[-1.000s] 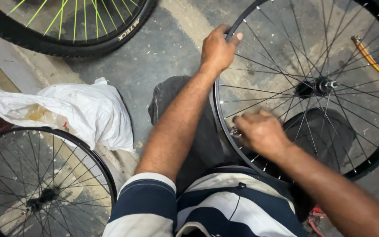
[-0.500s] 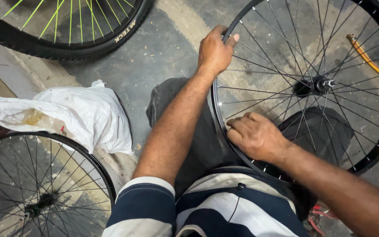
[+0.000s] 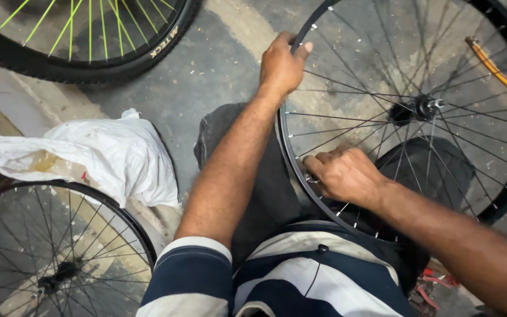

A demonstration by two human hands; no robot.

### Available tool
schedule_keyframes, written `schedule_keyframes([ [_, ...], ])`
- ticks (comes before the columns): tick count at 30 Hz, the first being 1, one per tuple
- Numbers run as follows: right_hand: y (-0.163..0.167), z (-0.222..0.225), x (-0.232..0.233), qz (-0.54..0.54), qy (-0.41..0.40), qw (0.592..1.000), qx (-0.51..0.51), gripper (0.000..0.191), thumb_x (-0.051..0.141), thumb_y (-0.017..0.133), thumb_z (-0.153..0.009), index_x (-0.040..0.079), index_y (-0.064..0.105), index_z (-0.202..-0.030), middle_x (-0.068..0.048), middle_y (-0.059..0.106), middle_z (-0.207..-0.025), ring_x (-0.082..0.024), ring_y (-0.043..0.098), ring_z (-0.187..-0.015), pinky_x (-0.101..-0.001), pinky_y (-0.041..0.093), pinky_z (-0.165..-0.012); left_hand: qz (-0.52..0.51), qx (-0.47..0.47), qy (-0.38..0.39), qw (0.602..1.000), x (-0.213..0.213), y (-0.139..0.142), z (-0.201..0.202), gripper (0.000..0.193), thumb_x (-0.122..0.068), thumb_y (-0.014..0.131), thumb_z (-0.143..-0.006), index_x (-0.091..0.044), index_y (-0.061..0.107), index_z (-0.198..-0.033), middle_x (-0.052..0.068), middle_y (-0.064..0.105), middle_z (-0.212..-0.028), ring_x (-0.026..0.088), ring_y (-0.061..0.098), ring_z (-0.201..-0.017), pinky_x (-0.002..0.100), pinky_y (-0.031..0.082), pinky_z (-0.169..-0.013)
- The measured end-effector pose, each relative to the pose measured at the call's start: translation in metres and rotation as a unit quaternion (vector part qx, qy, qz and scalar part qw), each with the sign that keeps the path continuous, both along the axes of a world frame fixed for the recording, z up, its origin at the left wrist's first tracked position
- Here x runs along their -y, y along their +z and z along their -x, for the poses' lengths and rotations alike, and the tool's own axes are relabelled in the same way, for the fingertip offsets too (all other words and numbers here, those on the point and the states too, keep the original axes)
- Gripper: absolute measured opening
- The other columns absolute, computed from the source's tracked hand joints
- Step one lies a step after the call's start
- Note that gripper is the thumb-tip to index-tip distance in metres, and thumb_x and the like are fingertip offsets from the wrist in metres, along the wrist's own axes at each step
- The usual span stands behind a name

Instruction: The person sits on the floor of a bicycle repair shop and laces a bicycle wheel, inserting spokes one at a time through the rim eyelets and guiding them outward while holding the rim steady. They rotate the wheel as they work around it, with a partially laced wheel and other bicycle wheels nearby.

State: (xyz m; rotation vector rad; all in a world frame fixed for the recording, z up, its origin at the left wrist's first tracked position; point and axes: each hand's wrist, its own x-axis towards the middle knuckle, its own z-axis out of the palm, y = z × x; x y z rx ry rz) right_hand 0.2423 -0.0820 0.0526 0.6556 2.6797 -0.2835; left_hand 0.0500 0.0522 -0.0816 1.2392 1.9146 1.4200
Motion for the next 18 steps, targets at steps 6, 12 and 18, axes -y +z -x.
schedule_keyframes([
  [6,0.019,0.022,-0.043,0.264,-0.015,0.961,0.085,0.049,0.033,0.077,-0.082,0.011,0.067,-0.124,-0.015,0.073,-0.108,-0.035,0.070,-0.105,-0.0458,0.053,-0.089,-0.046,0.007,-0.008,0.999,0.008,0.007,-0.002,0.040,-0.034,0.076,-0.088,-0.005,0.068,-0.113,0.019,0.076,-0.103,0.041,0.072,-0.099,0.046,0.056,-0.086],
  [12,0.000,0.009,-0.016,0.045,0.129,0.988,-0.067,0.032,0.023,0.072,-0.076,0.005,0.066,-0.102,-0.014,0.069,-0.095,-0.034,0.068,-0.088,-0.0468,0.052,-0.078,-0.024,0.004,-0.001,1.000,0.008,0.011,0.010,0.040,-0.034,0.077,-0.087,-0.006,0.068,-0.114,0.019,0.076,-0.103,0.041,0.071,-0.100,0.046,0.055,-0.085],
  [18,0.008,0.011,-0.003,-0.024,0.143,0.983,-0.115,0.022,0.018,0.067,-0.072,0.007,0.064,-0.091,-0.013,0.066,-0.093,-0.032,0.068,-0.084,-0.0442,0.054,-0.076,0.022,0.031,-0.017,0.999,0.011,0.015,0.010,0.039,-0.035,0.076,-0.087,-0.006,0.068,-0.111,0.018,0.077,-0.097,0.039,0.073,-0.095,0.046,0.055,-0.083],
])
